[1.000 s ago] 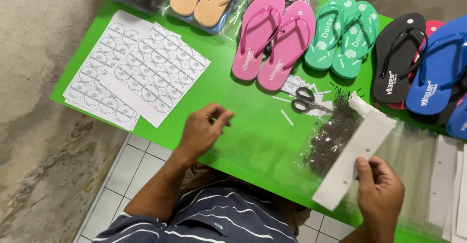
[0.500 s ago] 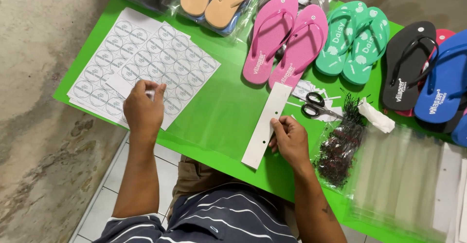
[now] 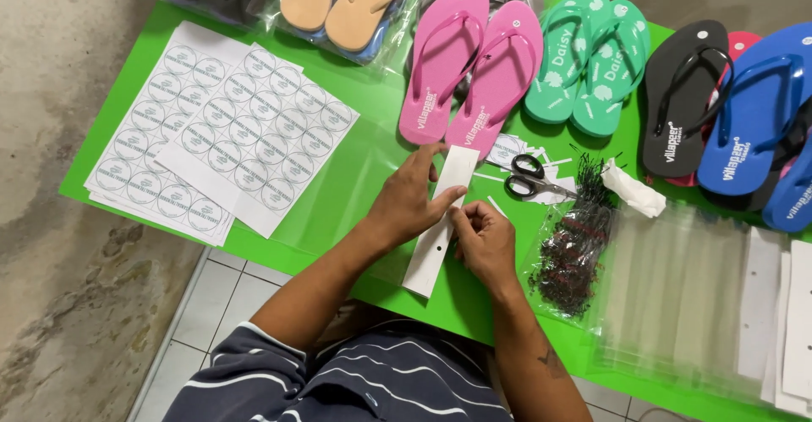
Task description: Packaging pairs of flip-flops into plastic bags and attaching cardboard headers.
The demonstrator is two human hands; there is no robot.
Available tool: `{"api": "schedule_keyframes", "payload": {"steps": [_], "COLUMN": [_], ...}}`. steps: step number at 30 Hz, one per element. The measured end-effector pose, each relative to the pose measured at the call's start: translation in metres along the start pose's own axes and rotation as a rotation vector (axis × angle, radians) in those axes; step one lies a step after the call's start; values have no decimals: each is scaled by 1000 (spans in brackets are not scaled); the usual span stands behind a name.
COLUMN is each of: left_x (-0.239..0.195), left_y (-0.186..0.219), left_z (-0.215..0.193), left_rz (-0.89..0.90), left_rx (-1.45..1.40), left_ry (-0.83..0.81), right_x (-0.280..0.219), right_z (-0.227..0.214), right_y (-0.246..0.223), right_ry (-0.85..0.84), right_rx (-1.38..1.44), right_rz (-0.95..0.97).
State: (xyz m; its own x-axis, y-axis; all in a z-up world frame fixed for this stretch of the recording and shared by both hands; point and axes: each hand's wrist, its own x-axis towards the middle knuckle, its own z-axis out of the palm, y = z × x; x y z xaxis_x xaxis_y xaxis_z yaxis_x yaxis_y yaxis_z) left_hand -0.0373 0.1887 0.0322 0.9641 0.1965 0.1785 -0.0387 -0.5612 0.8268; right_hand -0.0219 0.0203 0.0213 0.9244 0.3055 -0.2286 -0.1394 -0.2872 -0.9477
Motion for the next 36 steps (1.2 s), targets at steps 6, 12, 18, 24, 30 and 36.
{"api": "schedule_keyframes", "payload": {"steps": [6, 12, 18, 24, 30, 36], "left_x": [15, 20, 17, 12, 14, 10], "left_y": [-12, -35, -31, -13, -18, -17], "left_z": [14, 13, 7, -7, -12, -3], "left_rz": [-119, -266, -285, -79, -121, 50], "left_rx": [-48, -286, -348, -218, -221, -128], "left_ry": [-149, -144, -107, 0, 20, 110], "right_x": [-4, 0, 4, 16, 12, 14], "right_z": [0, 2, 9, 14, 13, 13], "right_y": [6, -6, -22, -8, -12, -13], "right_ry": [-21, -38, 24, 85, 117, 131], "right_rx": [0, 50, -69, -151, -259, -501], "right_rz": [-92, -9, -80, -157, -304, -376]}}
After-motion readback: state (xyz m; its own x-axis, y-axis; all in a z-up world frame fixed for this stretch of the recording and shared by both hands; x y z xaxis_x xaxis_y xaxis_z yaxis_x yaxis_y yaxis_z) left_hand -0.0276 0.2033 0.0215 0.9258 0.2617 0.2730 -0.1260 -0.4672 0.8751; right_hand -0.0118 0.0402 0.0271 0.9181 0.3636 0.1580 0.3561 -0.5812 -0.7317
